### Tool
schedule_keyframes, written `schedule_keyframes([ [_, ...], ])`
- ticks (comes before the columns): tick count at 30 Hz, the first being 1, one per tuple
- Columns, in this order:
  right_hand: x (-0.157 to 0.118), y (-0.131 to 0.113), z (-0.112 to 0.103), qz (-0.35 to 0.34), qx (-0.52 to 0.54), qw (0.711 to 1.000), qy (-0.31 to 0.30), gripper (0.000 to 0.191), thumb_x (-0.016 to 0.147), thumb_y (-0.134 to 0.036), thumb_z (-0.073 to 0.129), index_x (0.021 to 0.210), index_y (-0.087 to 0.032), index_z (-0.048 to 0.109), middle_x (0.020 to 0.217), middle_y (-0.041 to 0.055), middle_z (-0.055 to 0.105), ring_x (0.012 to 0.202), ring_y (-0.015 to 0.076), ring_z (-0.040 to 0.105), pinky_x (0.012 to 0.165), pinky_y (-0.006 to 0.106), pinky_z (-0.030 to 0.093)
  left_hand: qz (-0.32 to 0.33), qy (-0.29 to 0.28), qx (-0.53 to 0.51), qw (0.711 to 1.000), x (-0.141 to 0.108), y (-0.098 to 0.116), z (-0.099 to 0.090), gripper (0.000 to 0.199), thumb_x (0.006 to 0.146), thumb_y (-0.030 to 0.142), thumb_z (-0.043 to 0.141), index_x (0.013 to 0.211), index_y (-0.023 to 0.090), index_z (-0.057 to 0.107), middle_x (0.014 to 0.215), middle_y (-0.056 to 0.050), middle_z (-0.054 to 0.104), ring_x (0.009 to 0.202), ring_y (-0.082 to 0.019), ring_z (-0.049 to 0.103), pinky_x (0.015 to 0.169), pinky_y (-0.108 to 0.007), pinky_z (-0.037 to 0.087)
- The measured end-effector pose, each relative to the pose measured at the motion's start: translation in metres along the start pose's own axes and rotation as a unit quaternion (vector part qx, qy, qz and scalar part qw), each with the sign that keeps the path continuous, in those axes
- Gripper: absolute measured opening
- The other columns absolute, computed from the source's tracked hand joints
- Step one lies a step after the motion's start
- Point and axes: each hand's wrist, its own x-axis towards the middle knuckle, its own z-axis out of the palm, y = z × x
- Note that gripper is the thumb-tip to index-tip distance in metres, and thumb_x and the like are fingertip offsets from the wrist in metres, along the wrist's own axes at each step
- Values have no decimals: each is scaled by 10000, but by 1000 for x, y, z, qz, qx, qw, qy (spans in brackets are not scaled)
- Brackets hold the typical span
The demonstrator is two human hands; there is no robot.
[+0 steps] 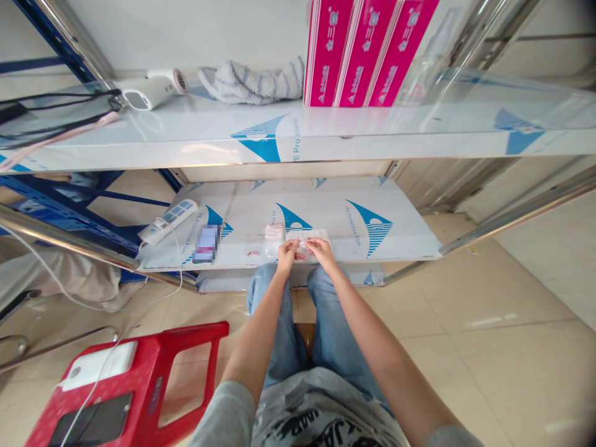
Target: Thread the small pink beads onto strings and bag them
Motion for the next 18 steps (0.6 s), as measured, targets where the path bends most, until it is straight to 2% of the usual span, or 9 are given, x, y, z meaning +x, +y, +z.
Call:
schedule_keyframes([
  [7,-1,-2,1,-8,-40,998,-48,244,674,-430,615,655,-186,605,603,3,560,552,132,495,531,256,388,27,-18,2,999,1,1,-11,373,668,486,636,812,153,548,557,40,562,408,-109,575,387,-176,358],
  [12,0,4,-8,-29,-78,995,-62,289,702,-454,595,615,-179,593,565,-5,536,544,131,488,543,256,372,22,-30,11,999,3,-2,-11,383,653,517,632,725,162,509,501,57,521,419,-113,578,388,-175,352],
  [16,-2,6,-17,-41,-66,995,-67,317,693,-469,615,567,-182,567,546,-9,533,540,128,487,549,253,373,-10,-52,52,997,2,-7,-9,371,668,488,636,803,159,530,573,32,582,435,-110,583,395,-181,358],
  [18,-3,6,-18,-30,-36,998,-49,332,689,-491,617,581,-180,576,557,-2,551,542,128,495,546,254,383,-16,-72,82,994,1,-10,-7,368,686,463,631,862,153,541,619,13,610,442,-109,586,394,-182,356],
])
